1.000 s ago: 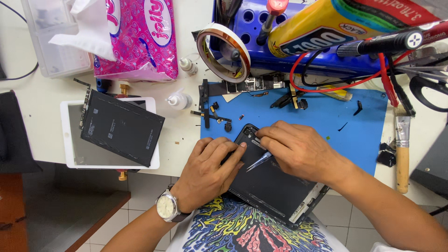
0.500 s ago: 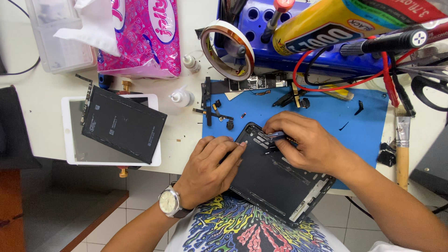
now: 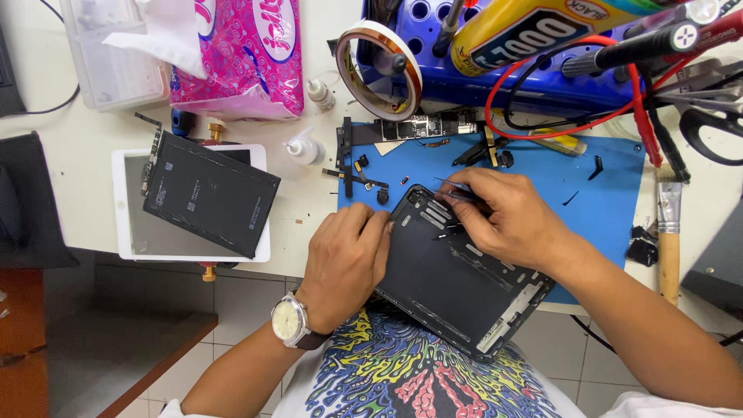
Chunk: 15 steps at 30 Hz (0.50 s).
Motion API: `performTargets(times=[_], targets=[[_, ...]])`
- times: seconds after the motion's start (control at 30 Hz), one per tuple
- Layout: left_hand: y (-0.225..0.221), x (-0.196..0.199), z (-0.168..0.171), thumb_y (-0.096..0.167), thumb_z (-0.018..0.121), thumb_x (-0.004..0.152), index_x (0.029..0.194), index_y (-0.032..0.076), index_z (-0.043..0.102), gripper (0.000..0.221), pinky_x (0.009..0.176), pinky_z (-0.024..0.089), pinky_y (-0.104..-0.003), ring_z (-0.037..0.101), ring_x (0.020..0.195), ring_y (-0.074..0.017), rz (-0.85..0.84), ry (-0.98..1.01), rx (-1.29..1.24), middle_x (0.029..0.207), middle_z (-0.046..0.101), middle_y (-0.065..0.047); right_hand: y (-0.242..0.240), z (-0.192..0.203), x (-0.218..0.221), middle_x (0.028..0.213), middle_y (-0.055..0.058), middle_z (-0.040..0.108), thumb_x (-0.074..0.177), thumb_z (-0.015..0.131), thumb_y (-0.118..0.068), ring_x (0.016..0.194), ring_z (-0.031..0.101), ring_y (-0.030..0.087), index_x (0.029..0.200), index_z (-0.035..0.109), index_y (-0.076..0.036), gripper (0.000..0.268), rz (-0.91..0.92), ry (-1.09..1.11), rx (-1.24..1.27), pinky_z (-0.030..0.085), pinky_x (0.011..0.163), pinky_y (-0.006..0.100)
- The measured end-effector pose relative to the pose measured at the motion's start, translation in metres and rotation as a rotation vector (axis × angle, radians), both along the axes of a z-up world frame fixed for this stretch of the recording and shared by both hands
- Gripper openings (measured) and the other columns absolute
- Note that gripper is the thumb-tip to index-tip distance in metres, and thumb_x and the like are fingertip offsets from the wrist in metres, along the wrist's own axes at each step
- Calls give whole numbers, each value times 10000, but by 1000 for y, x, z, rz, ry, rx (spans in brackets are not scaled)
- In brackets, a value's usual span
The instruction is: The person uses a metal spudger to carefully pry and remove small components and adhesive strips from the back of a disassembled tablet. The person works methodically across the device's surface, placing removed pieces on the workbench.
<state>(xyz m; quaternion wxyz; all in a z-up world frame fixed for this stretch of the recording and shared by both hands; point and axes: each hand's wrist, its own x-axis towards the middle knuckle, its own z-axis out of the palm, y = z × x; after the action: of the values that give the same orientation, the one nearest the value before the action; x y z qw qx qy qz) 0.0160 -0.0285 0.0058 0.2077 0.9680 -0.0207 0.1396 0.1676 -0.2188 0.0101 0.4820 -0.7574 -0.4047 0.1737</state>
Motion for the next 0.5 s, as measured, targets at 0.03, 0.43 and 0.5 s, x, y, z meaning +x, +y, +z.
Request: performTargets(times=[0.03, 0.43, 0.5], targets=[[0, 2, 2, 91, 652, 988, 1046, -6, 718, 131, 606, 446, -354, 593, 669, -246, -3, -3, 2, 820, 549, -74, 1, 2, 1, 787, 156, 702, 949, 638, 31, 672, 699, 327, 1014, 705, -4, 99, -3, -3, 2, 554, 585, 384], [-13, 13, 19, 180, 593, 1040, 1011, 14, 676, 188, 512, 467, -333, 640, 579, -221, 64, 149, 87, 763, 572, -64, -2, 5, 2, 619, 101, 640, 979, 637, -14, 508, 594, 222, 940, 702, -44, 82, -76, 37, 78, 462, 465, 312], [-15, 12, 27, 158, 535, 1066, 1101, 6, 645, 190, 500, 505, -372, 667, 550, -277, 63, 256, -50, 732, 564, -84, -3, 6, 2, 657, 105, 661, 984, 634, -11, 553, 619, 223, 956, 708, -44, 85, -78, 32, 100, 477, 500, 316]])
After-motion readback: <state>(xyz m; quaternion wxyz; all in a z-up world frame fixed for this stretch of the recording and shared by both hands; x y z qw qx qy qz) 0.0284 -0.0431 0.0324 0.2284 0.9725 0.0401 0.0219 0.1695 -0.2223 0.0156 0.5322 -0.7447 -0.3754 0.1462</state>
